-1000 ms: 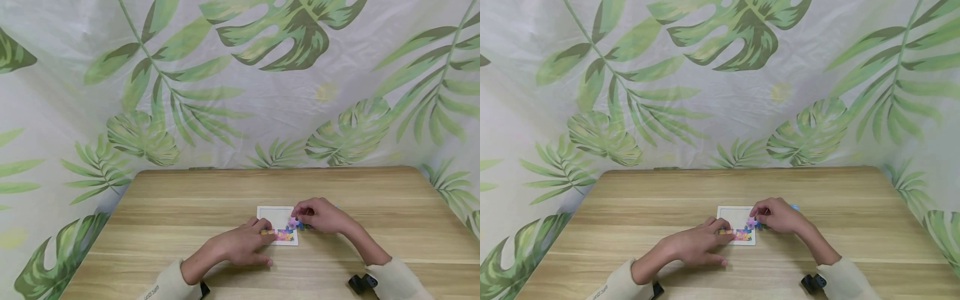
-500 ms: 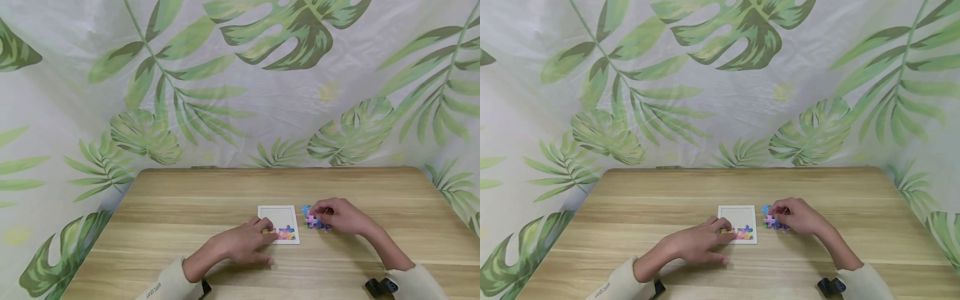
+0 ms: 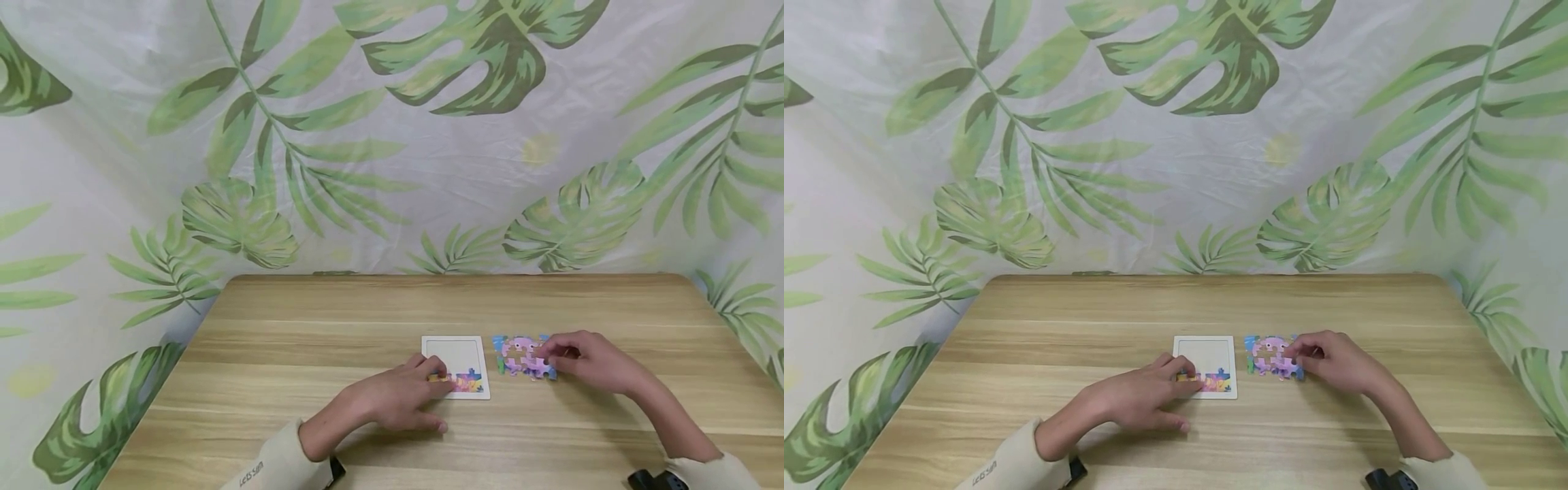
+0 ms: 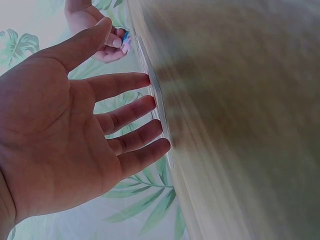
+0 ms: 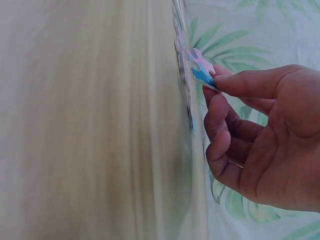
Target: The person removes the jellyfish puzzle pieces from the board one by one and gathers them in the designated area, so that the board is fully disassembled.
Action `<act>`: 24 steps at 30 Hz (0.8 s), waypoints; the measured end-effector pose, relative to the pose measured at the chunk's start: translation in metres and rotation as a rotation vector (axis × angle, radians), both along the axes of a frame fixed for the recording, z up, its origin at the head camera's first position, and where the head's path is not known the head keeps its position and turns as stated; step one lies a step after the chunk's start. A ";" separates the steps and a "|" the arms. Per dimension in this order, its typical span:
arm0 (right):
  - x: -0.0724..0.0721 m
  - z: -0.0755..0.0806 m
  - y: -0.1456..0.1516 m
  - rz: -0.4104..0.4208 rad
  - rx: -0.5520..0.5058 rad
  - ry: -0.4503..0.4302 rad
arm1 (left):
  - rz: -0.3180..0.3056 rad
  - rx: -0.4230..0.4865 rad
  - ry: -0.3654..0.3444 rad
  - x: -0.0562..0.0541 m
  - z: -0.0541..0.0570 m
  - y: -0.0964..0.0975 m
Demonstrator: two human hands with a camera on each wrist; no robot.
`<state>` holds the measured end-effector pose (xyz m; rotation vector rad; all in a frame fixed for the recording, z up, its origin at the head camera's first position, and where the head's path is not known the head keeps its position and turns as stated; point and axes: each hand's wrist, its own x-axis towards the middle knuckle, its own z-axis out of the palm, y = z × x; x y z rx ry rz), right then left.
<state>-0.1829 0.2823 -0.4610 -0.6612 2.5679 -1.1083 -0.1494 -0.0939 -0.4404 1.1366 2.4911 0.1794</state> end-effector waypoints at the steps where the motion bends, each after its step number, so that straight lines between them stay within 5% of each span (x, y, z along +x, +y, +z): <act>1: 0.001 0.000 0.003 0.001 -0.004 -0.007 | 0.000 -0.001 0.000 0.000 0.000 0.000; 10: 0.006 -0.003 0.017 -0.005 -0.004 -0.057 | 0.005 0.000 -0.002 0.000 0.000 0.001; 24: -0.001 -0.006 0.012 -0.014 0.066 0.055 | 0.017 0.003 -0.015 0.001 0.001 0.000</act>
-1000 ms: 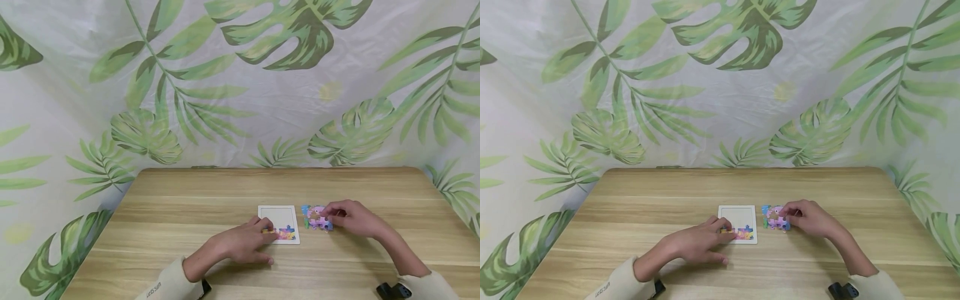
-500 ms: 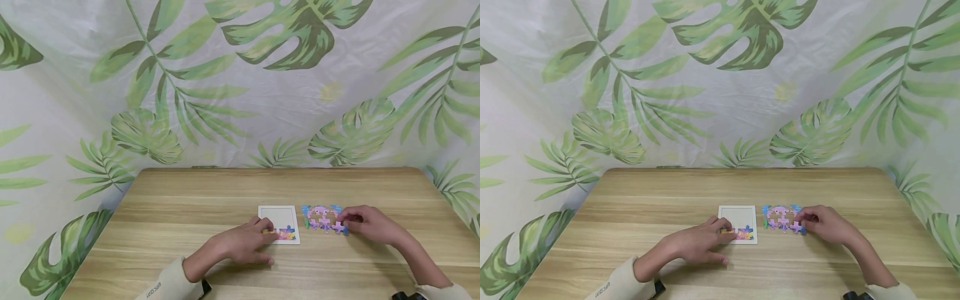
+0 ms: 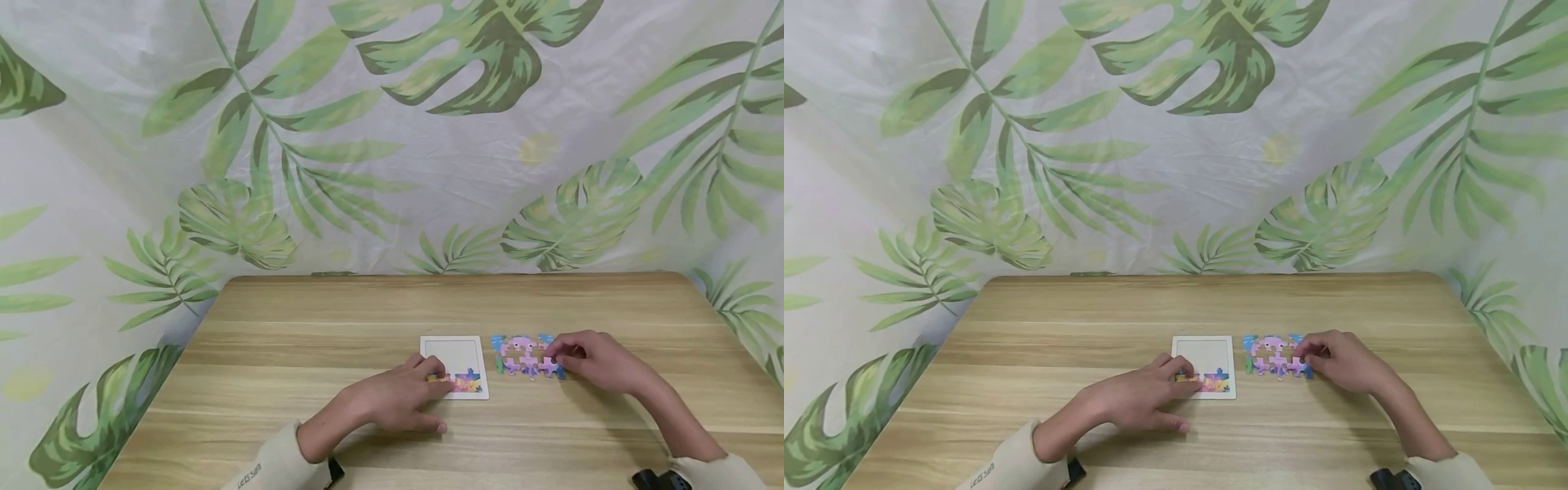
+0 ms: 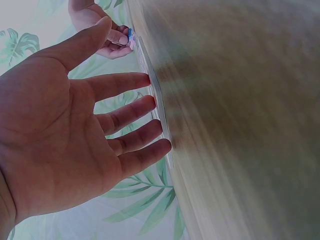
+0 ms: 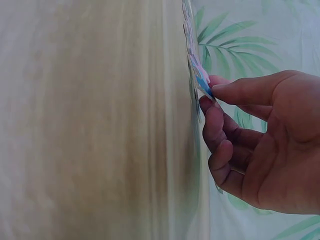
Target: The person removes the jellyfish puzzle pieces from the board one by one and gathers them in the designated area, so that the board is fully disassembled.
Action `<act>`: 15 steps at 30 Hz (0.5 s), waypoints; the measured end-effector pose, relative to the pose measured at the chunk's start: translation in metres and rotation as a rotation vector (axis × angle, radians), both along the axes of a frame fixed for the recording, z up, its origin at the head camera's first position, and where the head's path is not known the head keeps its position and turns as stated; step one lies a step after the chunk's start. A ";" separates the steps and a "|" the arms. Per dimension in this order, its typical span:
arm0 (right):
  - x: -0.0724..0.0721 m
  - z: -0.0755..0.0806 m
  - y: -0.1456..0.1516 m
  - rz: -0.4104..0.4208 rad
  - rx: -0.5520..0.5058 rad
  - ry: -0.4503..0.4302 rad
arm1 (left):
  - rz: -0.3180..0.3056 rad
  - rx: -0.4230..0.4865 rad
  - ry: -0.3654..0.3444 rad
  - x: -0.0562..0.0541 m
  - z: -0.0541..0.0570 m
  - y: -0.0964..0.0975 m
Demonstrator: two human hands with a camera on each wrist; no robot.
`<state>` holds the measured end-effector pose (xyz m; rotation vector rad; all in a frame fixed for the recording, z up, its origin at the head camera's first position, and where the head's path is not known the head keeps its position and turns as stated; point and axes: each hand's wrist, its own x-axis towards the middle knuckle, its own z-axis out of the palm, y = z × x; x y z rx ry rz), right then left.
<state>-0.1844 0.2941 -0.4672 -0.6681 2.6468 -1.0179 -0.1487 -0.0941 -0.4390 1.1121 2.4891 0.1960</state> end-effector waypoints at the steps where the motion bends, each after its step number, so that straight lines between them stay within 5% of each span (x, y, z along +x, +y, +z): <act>1: 0.000 0.000 0.000 -0.005 0.005 0.009 | 0.000 0.000 0.000 0.000 0.000 0.000; 15: 0.003 0.002 -0.001 -0.039 0.042 -0.016 | -0.008 0.007 0.015 0.000 -0.001 0.000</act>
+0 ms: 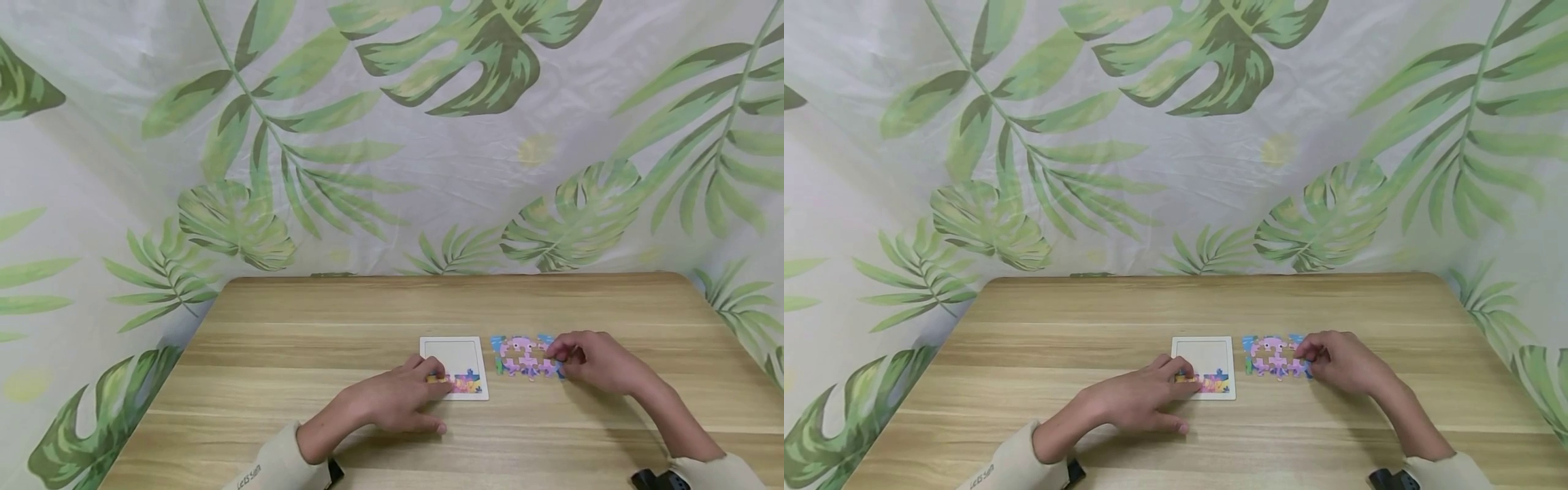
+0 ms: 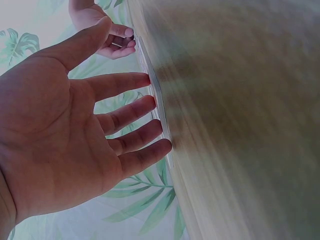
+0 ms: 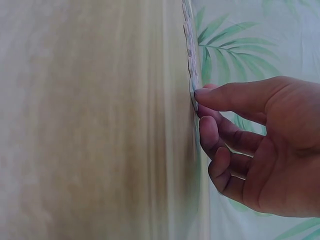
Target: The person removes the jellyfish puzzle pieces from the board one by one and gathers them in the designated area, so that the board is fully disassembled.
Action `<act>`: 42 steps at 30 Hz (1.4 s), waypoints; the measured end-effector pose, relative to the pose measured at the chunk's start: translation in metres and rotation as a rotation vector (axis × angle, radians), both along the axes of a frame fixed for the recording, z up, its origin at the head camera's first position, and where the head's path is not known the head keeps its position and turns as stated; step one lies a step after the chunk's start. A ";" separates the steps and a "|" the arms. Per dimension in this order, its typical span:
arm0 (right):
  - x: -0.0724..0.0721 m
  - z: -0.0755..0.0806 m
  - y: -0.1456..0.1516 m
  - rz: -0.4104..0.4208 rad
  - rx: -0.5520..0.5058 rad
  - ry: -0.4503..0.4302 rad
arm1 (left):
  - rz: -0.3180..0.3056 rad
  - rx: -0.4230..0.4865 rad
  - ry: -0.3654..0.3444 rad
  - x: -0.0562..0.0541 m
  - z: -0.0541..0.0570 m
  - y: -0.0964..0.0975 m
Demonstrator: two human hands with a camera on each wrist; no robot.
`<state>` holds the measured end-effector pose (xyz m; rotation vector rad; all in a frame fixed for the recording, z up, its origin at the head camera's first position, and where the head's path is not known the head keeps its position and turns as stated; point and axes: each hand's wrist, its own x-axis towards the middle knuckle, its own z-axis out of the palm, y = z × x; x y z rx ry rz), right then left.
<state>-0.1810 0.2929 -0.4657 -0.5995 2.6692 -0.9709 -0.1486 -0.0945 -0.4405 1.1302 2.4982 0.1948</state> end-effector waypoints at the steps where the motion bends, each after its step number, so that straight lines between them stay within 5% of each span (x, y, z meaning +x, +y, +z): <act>1: -0.001 0.000 0.000 0.000 0.002 0.005 | 0.000 -0.001 0.002 0.000 0.000 0.000; 30: -0.002 0.004 -0.005 -0.010 0.009 0.031 | -0.006 -0.003 0.000 -0.001 0.001 0.001; 42: -0.004 0.016 -0.045 0.053 -0.014 0.032 | 0.035 0.043 0.010 0.002 0.006 -0.016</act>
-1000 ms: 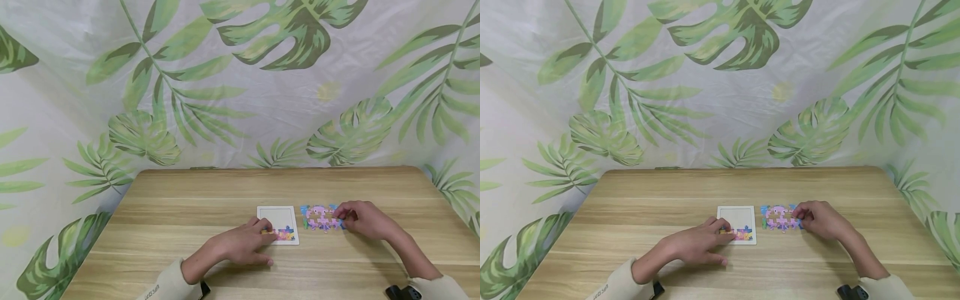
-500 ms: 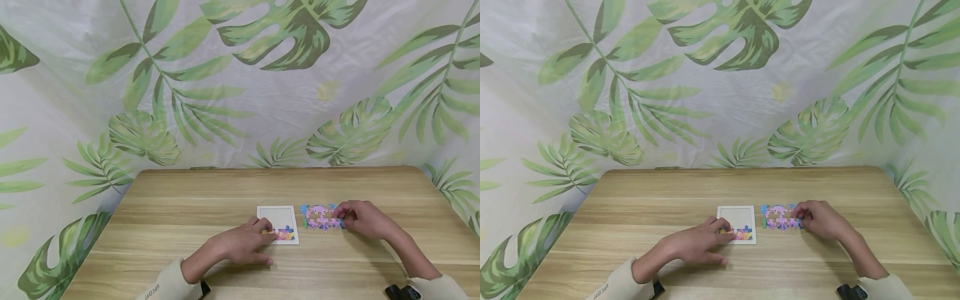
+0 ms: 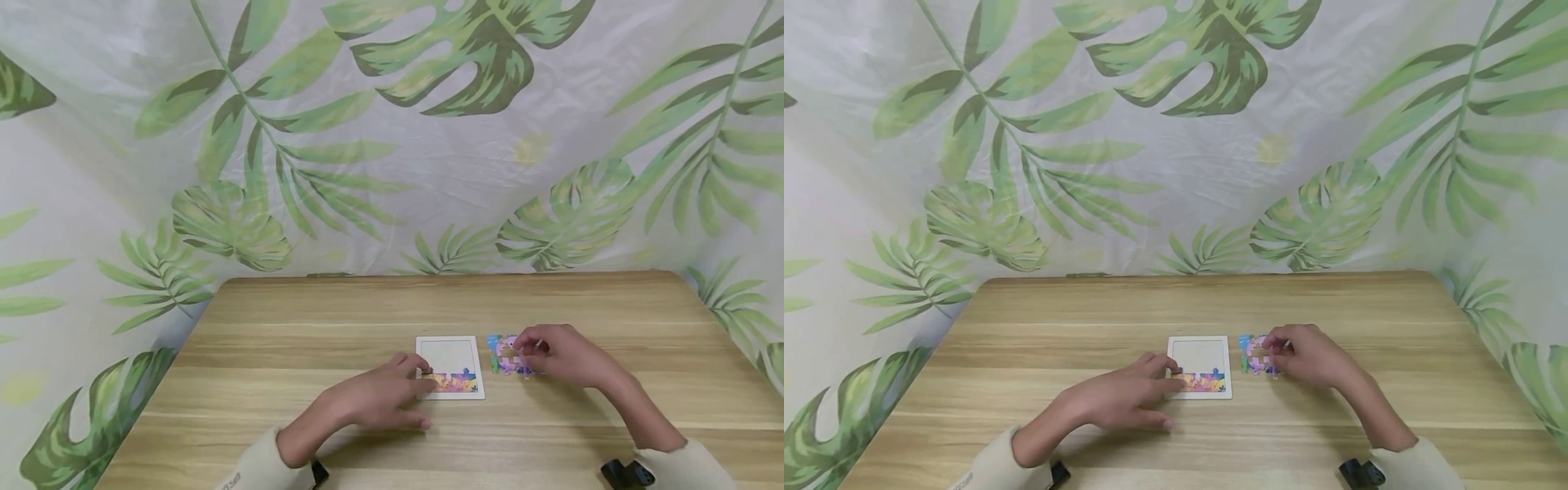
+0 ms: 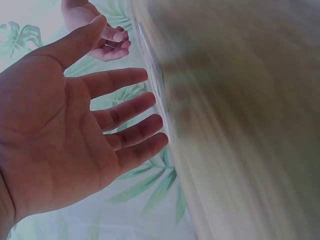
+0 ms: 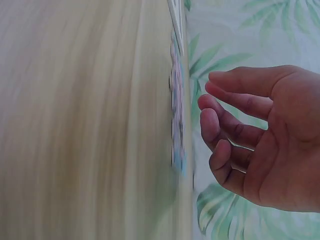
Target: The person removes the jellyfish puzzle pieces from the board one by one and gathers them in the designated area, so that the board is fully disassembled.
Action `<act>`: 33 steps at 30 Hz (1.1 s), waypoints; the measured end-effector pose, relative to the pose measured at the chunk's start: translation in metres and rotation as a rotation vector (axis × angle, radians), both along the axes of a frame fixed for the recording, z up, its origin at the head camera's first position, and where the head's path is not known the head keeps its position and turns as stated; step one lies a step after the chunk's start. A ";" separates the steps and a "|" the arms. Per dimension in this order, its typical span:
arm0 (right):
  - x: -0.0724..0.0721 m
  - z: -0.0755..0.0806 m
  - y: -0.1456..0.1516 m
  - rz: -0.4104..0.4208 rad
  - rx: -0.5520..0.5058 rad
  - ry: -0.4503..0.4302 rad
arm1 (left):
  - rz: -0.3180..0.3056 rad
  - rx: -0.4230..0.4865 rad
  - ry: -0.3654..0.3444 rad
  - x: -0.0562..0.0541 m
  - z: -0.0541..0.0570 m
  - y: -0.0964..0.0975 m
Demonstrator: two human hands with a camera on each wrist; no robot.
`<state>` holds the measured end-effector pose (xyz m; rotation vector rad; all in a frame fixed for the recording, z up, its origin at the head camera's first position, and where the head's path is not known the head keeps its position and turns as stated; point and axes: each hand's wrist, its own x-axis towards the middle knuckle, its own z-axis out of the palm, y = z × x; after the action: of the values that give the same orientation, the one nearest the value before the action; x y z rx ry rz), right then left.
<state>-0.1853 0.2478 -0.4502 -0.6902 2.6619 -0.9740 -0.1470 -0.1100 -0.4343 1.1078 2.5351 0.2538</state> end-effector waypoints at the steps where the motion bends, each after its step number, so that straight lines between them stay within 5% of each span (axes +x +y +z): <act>1: 0.000 0.001 -0.005 0.011 -0.007 -0.006 | 0.011 0.000 -0.006 0.001 0.001 -0.003; 16: -0.003 0.001 -0.066 0.127 -0.033 0.016 | 0.039 0.029 -0.042 0.013 0.000 -0.027; 33: -0.003 -0.006 -0.127 0.213 0.063 0.054 | 0.005 -0.005 -0.003 0.015 -0.002 -0.026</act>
<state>-0.1886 0.1212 -0.4563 -0.9741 2.5843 -0.8228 -0.1322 -0.1360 -0.4367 1.0990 2.5345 0.2505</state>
